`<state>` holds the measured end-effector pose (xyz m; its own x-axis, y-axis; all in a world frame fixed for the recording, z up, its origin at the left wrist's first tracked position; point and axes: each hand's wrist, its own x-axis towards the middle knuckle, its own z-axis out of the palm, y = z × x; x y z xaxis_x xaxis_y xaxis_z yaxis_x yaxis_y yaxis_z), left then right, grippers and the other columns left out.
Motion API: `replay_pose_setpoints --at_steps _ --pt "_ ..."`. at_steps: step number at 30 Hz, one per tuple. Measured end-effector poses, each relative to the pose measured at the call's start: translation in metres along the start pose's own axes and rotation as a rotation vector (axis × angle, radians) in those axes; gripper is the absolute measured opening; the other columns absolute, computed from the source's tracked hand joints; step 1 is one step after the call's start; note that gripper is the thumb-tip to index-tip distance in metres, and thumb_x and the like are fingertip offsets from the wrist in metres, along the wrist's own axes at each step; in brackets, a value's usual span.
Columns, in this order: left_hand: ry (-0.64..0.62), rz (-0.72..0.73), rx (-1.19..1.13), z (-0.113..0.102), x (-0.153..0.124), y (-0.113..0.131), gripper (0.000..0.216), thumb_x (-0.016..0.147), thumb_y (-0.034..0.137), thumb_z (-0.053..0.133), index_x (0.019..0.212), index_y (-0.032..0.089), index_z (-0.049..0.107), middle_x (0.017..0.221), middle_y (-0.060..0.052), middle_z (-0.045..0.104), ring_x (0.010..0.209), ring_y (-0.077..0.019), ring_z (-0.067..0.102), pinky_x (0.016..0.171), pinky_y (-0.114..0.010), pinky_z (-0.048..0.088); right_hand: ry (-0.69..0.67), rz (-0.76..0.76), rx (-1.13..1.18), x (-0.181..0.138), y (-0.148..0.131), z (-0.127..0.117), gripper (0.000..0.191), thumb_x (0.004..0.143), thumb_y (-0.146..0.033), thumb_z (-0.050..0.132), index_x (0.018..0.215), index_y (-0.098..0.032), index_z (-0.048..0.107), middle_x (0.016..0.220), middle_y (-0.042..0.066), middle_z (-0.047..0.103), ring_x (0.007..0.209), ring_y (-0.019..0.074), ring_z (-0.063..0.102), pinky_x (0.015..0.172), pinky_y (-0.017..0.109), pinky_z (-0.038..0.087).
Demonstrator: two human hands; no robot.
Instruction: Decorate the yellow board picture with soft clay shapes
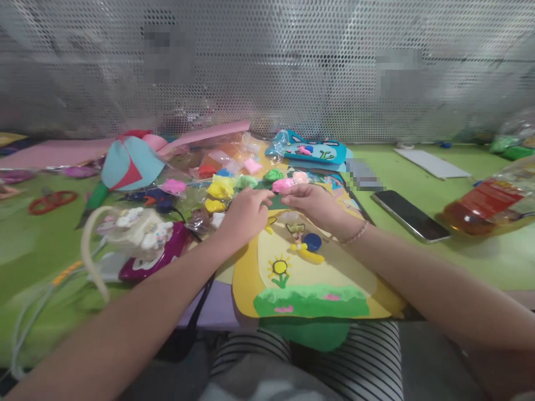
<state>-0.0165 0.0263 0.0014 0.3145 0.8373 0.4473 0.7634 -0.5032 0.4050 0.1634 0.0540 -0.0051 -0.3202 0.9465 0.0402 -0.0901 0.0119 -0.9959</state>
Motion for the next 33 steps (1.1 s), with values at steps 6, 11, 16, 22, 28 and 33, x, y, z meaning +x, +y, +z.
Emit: replay_pose_setpoints --at_steps 6,11,16,22,28,33 --pt "0.005 -0.07 -0.063 0.0 0.0 0.003 0.044 0.073 0.007 0.038 0.105 0.016 0.067 0.091 -0.004 0.071 0.094 -0.0207 0.06 0.089 -0.037 0.046 -0.014 0.003 0.119 -0.002 0.0 0.006 0.028 0.051 -0.023 0.085 0.075 -0.016 0.071 0.07 -0.002 0.067 0.066 0.0077 0.058 0.067 0.024 0.047" --pt "-0.061 -0.177 -0.309 -0.005 0.001 0.008 0.043 0.071 0.009 0.039 0.103 0.017 0.066 0.097 -0.003 0.071 0.09 -0.0165 0.064 0.086 -0.031 0.048 -0.081 -0.032 0.172 -0.008 -0.003 0.005 0.025 0.062 -0.025 0.08 0.084 -0.018 0.072 0.082 0.0 0.07 0.081 0.0109 0.064 0.082 0.028 0.049" --pt "-0.076 -0.208 -0.43 -0.006 0.001 0.009 0.044 0.07 0.01 0.038 0.104 0.016 0.064 0.099 -0.004 0.069 0.096 -0.0179 0.062 0.09 -0.034 0.046 -0.104 -0.034 0.199 -0.01 -0.006 0.002 0.025 0.063 -0.025 0.079 0.086 -0.018 0.07 0.083 0.0 0.07 0.084 0.0114 0.064 0.086 0.029 0.049" --pt "-0.076 -0.362 -0.731 0.0 0.003 0.009 0.035 0.072 0.015 0.043 0.102 0.018 0.061 0.103 -0.006 0.068 0.103 -0.0206 0.061 0.097 -0.041 0.043 -0.066 -0.17 0.02 -0.009 -0.006 0.001 0.027 0.063 -0.028 0.079 0.085 -0.018 0.067 0.085 0.001 0.069 0.076 0.0118 0.062 0.076 0.03 0.052" --pt "-0.109 -0.574 -1.494 0.0 -0.005 0.033 0.055 0.088 0.053 0.025 0.104 0.012 0.059 0.114 -0.015 0.063 0.114 -0.0247 0.055 0.098 -0.041 0.046 -0.008 -0.667 -0.61 -0.023 -0.009 0.008 0.015 0.084 -0.023 0.061 0.096 -0.019 0.069 0.094 0.005 0.071 0.086 0.0162 0.066 0.081 0.034 0.054" --pt "-0.175 -0.684 -1.723 -0.005 -0.015 0.05 0.075 0.088 0.062 0.008 0.113 0.01 0.057 0.115 -0.015 0.063 0.116 -0.0232 0.054 0.099 -0.037 0.045 -0.132 -1.209 -0.978 -0.032 -0.002 0.015 0.026 0.091 -0.014 0.049 0.111 -0.021 0.064 0.104 0.004 0.071 0.103 0.0168 0.063 0.09 0.035 0.052"
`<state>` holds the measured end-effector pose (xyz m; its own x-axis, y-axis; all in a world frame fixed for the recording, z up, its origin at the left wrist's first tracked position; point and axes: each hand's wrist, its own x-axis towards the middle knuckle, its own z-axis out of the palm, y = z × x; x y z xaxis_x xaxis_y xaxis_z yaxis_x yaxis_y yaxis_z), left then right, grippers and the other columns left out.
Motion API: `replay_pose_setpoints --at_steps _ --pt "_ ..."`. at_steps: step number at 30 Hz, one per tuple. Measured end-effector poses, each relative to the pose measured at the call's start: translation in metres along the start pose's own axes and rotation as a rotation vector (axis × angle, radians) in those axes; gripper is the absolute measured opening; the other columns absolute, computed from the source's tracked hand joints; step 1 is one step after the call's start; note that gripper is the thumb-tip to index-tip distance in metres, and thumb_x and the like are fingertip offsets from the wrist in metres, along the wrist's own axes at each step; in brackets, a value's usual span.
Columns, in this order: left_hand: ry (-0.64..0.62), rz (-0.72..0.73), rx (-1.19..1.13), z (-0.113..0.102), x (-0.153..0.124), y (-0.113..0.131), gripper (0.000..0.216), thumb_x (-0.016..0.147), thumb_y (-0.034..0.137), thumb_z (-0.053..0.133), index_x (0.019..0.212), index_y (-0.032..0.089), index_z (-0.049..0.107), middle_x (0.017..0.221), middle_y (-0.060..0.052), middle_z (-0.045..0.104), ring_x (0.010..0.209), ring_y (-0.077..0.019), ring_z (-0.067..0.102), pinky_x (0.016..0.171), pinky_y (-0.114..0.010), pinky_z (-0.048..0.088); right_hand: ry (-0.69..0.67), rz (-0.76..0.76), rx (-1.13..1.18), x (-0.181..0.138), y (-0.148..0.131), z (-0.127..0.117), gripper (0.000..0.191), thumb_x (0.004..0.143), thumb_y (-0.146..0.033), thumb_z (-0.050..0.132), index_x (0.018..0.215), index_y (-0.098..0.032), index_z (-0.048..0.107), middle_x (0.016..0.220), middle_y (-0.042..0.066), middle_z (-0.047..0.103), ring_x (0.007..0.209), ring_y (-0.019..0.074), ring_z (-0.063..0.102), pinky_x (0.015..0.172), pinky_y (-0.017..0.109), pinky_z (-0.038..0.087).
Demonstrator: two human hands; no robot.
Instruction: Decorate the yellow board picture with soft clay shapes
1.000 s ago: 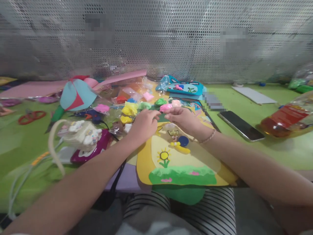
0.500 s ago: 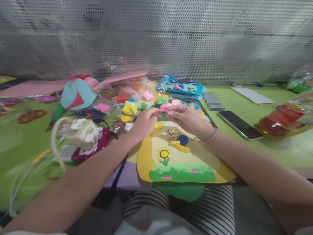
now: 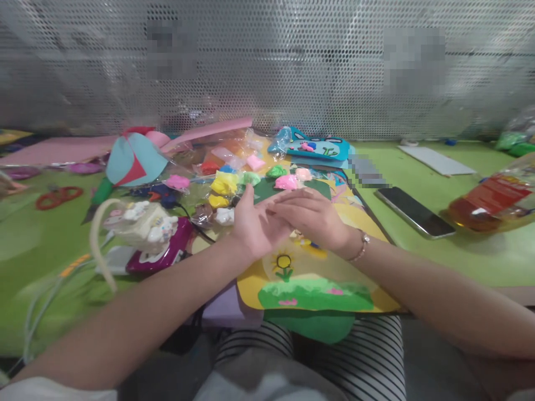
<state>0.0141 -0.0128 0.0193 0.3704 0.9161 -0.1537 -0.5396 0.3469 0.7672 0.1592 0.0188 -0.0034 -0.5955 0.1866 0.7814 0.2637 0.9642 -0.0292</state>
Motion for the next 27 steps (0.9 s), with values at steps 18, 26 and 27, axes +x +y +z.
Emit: replay_pose_setpoints --at_steps 18,26,27 --pt "-0.061 0.151 0.235 -0.016 0.0 0.021 0.071 0.086 0.062 0.014 0.139 0.018 0.034 0.135 -0.012 0.051 0.127 -0.025 0.045 0.097 -0.041 0.043 -0.343 -0.178 -0.211 0.001 -0.004 -0.013 0.059 0.096 -0.038 0.036 0.148 -0.013 0.022 0.14 0.015 0.046 0.136 0.0212 0.034 0.112 0.044 0.025" --pt "-0.116 0.131 0.211 -0.013 -0.005 0.021 0.071 0.086 0.064 0.019 0.136 0.018 0.039 0.133 -0.012 0.053 0.124 -0.0264 0.047 0.095 -0.042 0.044 -0.409 -0.201 -0.219 0.009 -0.005 -0.025 0.065 0.096 -0.052 0.017 0.15 -0.017 0.008 0.146 0.01 0.04 0.137 0.0205 0.031 0.115 0.045 0.013" --pt "-0.12 0.142 0.227 -0.012 -0.005 0.021 0.07 0.086 0.064 0.019 0.135 0.018 0.041 0.132 -0.012 0.054 0.124 -0.0261 0.047 0.095 -0.042 0.044 -0.409 -0.211 -0.221 0.009 -0.004 -0.026 0.065 0.096 -0.052 0.016 0.15 -0.017 0.006 0.145 0.01 0.041 0.137 0.0203 0.031 0.115 0.045 0.012"
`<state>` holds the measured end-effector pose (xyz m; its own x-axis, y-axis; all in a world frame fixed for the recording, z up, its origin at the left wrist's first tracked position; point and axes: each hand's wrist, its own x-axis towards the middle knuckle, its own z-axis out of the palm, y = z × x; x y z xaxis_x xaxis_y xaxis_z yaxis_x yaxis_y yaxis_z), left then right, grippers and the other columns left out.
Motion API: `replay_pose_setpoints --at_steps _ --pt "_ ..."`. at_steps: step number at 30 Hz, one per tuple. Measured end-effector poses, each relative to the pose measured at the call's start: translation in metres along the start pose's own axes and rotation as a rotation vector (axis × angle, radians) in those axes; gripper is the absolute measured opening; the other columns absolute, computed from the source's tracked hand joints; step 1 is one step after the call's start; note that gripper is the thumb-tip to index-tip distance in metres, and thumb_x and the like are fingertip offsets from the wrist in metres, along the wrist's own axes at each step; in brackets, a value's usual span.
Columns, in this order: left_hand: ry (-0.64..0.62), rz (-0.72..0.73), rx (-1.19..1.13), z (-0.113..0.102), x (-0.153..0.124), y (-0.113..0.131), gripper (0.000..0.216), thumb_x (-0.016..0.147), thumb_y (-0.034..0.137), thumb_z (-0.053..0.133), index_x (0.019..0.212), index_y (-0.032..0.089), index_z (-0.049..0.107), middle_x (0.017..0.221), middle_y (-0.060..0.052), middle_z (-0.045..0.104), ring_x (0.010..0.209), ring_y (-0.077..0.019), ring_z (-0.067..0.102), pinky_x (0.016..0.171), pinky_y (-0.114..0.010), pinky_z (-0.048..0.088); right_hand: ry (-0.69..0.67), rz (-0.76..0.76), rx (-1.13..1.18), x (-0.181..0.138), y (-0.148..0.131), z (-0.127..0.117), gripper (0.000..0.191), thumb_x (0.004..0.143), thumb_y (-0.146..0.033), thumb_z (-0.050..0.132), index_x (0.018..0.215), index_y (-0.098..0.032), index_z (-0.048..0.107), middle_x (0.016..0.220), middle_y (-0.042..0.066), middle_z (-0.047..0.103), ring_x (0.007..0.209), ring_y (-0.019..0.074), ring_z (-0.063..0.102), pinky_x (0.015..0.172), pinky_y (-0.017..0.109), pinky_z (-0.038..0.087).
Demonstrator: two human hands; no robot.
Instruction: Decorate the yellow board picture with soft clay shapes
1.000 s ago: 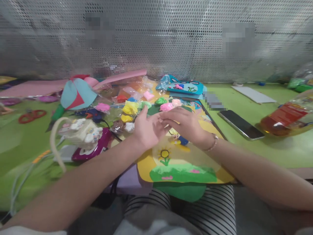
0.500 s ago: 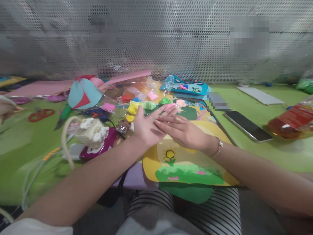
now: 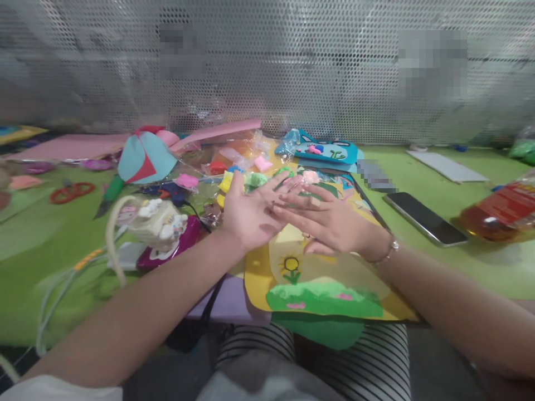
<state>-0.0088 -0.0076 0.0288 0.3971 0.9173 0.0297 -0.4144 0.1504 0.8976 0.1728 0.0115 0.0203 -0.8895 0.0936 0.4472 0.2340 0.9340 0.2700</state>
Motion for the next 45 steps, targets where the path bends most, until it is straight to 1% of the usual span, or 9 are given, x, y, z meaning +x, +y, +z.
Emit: replay_pose_setpoints --at_steps 5,8,12,18,23,29,36,42,45 --pt "-0.013 -0.078 0.011 0.003 0.0 -0.002 0.076 0.083 0.069 0.016 0.13 0.017 0.045 0.126 -0.013 0.057 0.122 -0.0277 0.049 0.094 -0.043 0.045 0.007 -0.015 -0.02 0.0 0.002 -0.002 0.065 0.097 -0.051 0.014 0.15 -0.016 -0.001 0.145 0.009 0.041 0.138 0.0203 0.029 0.116 0.046 0.008" --pt "-0.022 -0.062 0.021 0.003 -0.001 -0.002 0.076 0.083 0.069 0.016 0.13 0.017 0.046 0.126 -0.013 0.058 0.122 -0.0284 0.049 0.091 -0.042 0.047 -0.023 -0.018 -0.027 -0.001 0.004 -0.004 0.065 0.096 -0.052 0.011 0.15 -0.017 -0.002 0.147 0.008 0.039 0.139 0.019 0.027 0.116 0.045 0.008" --pt "-0.03 0.02 0.036 0.001 0.0 0.0 0.071 0.086 0.065 0.016 0.13 0.019 0.047 0.128 -0.011 0.057 0.121 -0.0271 0.049 0.089 -0.041 0.047 -0.037 -0.018 -0.035 -0.004 0.007 -0.006 0.065 0.096 -0.053 0.013 0.15 -0.018 0.006 0.147 0.009 0.039 0.139 0.0191 0.028 0.115 0.045 0.011" --pt "-0.01 -0.086 -0.059 0.003 -0.001 -0.003 0.075 0.084 0.068 0.019 0.129 0.016 0.048 0.126 -0.012 0.059 0.121 -0.0269 0.05 0.092 -0.041 0.046 -0.017 -0.023 0.0 0.0 0.004 -0.004 0.063 0.096 -0.053 0.014 0.149 -0.018 0.016 0.145 0.008 0.041 0.138 0.0193 0.029 0.116 0.044 0.01" --pt "-0.016 -0.033 -0.094 0.003 -0.001 -0.001 0.073 0.085 0.067 0.015 0.13 0.018 0.048 0.129 -0.01 0.057 0.123 -0.0261 0.048 0.093 -0.04 0.045 -0.015 -0.041 0.011 -0.006 0.008 -0.006 0.062 0.096 -0.054 0.018 0.148 -0.02 0.021 0.144 0.008 0.043 0.137 0.0198 0.032 0.115 0.045 0.014" --pt "-0.084 -0.188 -0.375 0.003 -0.001 -0.003 0.082 0.085 0.069 0.011 0.134 0.012 0.043 0.13 -0.014 0.055 0.122 -0.0257 0.049 0.094 -0.036 0.044 0.001 -0.12 0.011 0.0 0.007 -0.002 0.063 0.097 -0.052 0.019 0.145 -0.012 0.029 0.143 0.011 0.044 0.139 0.0205 0.028 0.115 0.045 0.013" --pt "-0.145 -0.079 -0.51 -0.002 -0.001 0.004 0.075 0.088 0.062 0.015 0.142 0.011 0.031 0.145 -0.012 0.041 0.132 -0.0234 0.039 0.095 -0.033 0.043 -0.022 -0.126 0.008 -0.007 0.01 -0.006 0.059 0.097 -0.049 0.022 0.143 -0.014 0.033 0.141 0.011 0.047 0.137 0.0195 0.032 0.114 0.044 0.018" --pt "-0.121 -0.076 -0.489 -0.001 -0.003 0.006 0.071 0.089 0.059 0.013 0.138 0.013 0.036 0.145 -0.013 0.041 0.131 -0.0248 0.04 0.077 -0.029 0.05 0.079 -0.073 0.015 -0.01 0.012 -0.008 0.066 0.097 -0.051 0.013 0.145 -0.009 0.029 0.138 0.015 0.049 0.135 0.0218 0.035 0.112 0.044 0.025" --pt "-0.118 -0.064 -0.477 -0.001 -0.003 0.005 0.071 0.089 0.06 0.013 0.137 0.013 0.038 0.144 -0.013 0.042 0.131 -0.0247 0.041 0.077 -0.029 0.051 0.078 -0.078 0.021 -0.01 0.012 -0.008 0.066 0.097 -0.051 0.011 0.146 -0.01 0.028 0.138 0.014 0.049 0.135 0.022 0.036 0.112 0.044 0.026"
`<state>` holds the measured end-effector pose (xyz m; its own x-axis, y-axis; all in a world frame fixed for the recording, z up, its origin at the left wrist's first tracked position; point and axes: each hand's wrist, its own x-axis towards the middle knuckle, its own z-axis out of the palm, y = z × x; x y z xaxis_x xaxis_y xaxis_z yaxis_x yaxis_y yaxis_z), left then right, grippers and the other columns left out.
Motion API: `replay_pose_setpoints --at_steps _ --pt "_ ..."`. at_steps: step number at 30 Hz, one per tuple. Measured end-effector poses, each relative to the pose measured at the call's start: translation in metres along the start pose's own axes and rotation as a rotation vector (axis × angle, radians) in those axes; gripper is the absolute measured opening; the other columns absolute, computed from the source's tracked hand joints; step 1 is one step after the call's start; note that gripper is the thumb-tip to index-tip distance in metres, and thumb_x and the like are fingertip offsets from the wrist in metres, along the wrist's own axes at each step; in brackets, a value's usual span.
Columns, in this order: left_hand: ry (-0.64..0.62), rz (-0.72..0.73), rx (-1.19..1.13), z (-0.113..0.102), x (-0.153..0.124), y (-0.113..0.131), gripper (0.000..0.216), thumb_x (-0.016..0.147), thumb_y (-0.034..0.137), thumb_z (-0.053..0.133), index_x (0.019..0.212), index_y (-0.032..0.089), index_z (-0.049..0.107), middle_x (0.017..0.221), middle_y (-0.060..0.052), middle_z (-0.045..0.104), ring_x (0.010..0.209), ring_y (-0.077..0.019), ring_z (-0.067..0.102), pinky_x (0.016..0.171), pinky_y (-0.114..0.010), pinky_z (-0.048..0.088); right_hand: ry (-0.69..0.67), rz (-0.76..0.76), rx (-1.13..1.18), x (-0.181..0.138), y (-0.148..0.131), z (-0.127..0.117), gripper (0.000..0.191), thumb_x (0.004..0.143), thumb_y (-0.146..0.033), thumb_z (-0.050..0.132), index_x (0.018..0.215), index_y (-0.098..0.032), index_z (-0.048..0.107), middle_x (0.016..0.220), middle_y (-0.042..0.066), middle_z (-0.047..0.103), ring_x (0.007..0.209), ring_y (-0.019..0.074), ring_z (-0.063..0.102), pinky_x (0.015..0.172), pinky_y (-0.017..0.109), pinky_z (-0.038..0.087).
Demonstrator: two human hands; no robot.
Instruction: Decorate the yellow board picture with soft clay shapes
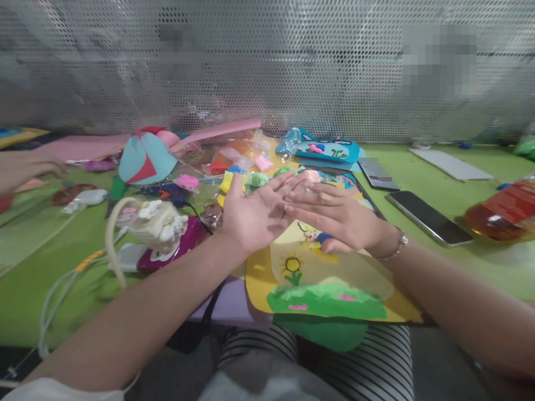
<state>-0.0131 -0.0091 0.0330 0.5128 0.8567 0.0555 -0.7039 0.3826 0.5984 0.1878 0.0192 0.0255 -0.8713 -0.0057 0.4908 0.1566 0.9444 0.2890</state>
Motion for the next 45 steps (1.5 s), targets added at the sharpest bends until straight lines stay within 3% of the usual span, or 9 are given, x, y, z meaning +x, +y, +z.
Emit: replay_pose_setpoints --at_steps 6,10,19,26,31,34,38,42,45 --pt "-0.009 -0.006 0.019 -0.001 0.002 -0.006 0.076 0.087 0.061 0.014 0.139 0.009 0.033 0.145 -0.014 0.04 0.134 -0.0245 0.037 0.102 -0.035 0.04 -0.052 -0.02 0.083 0.006 -0.004 0.004 0.066 0.097 -0.052 0.017 0.144 -0.008 0.031 0.14 0.015 0.046 0.136 0.0211 0.034 0.113 0.042 0.025" --pt "-0.029 -0.054 -0.013 -0.001 0.002 -0.011 0.083 0.086 0.065 0.018 0.141 0.004 0.027 0.147 -0.018 0.035 0.136 -0.0233 0.033 0.11 -0.032 0.028 -0.121 0.021 0.128 0.017 -0.013 0.01 0.069 0.096 -0.054 0.015 0.144 -0.008 0.03 0.146 0.015 0.039 0.14 0.022 0.026 0.115 0.044 0.018" --pt "-0.019 -0.002 -0.013 0.003 0.001 0.001 0.068 0.088 0.054 0.017 0.144 0.015 0.022 0.148 -0.009 0.037 0.139 -0.0211 0.028 0.112 -0.038 0.025 -0.195 0.032 0.046 0.017 -0.015 0.0 0.063 0.097 -0.05 0.018 0.145 -0.01 0.028 0.148 0.01 0.035 0.141 0.0189 0.024 0.116 0.043 0.01" --pt "0.004 -0.146 -0.055 0.004 0.0 -0.011 0.072 0.089 0.055 0.02 0.14 0.004 0.028 0.147 -0.016 0.037 0.138 -0.0208 0.029 0.114 -0.03 0.019 -0.175 0.056 0.054 0.022 -0.019 0.011 0.067 0.096 -0.053 0.014 0.145 -0.008 0.026 0.15 0.013 0.032 0.141 0.0226 0.022 0.115 0.047 0.008" --pt "-0.035 -0.042 -0.028 0.001 0.0 -0.006 0.071 0.089 0.058 0.016 0.141 0.012 0.031 0.144 -0.012 0.042 0.136 -0.0223 0.035 0.112 -0.037 0.026 -0.175 0.062 0.12 0.018 -0.018 0.004 0.063 0.097 -0.051 0.02 0.147 -0.013 0.023 0.149 0.01 0.033 0.141 0.0208 0.023 0.116 0.046 0.003" --pt "0.075 -0.057 -0.029 0.0 0.002 -0.009 0.073 0.087 0.063 0.017 0.136 0.014 0.038 0.135 -0.013 0.051 0.13 -0.025 0.042 0.106 -0.041 0.034 -0.138 0.103 0.244 0.018 -0.017 0.001 0.064 0.097 -0.052 0.015 0.149 -0.014 0.019 0.15 0.011 0.03 0.141 0.0214 0.021 0.116 0.048 0.001" --pt "0.251 -0.005 -0.094 0.003 0.004 -0.018 0.073 0.088 0.065 0.015 0.122 0.012 0.052 0.112 -0.013 0.064 0.113 -0.0242 0.056 0.093 -0.037 0.045 -0.019 0.268 0.432 0.02 -0.014 0.001 0.053 0.099 -0.037 0.021 0.146 -0.012 0.028 0.148 0.013 0.035 0.14 0.0208 0.025 0.115 0.047 0.019" --pt "0.23 0.004 -0.132 0.001 0.007 -0.021 0.073 0.087 0.067 0.012 0.102 0.013 0.059 0.087 -0.011 0.064 0.086 -0.0207 0.06 0.076 -0.033 0.048 0.172 0.356 0.511 0.019 -0.006 0.005 0.03 0.093 -0.021 0.045 0.117 -0.015 0.063 0.122 0.013 0.062 0.117 0.0189 0.055 0.099 0.038 0.045" --pt "0.186 -0.057 -0.122 -0.002 0.008 -0.022 0.076 0.085 0.069 0.01 0.095 0.013 0.06 0.078 -0.01 0.061 0.076 -0.0197 0.057 0.067 -0.032 0.047 0.201 0.357 0.593 0.019 -0.003 0.007 0.016 0.085 -0.022 0.061 0.097 -0.018 0.071 0.11 0.01 0.067 0.105 0.0189 0.061 0.092 0.037 0.05"
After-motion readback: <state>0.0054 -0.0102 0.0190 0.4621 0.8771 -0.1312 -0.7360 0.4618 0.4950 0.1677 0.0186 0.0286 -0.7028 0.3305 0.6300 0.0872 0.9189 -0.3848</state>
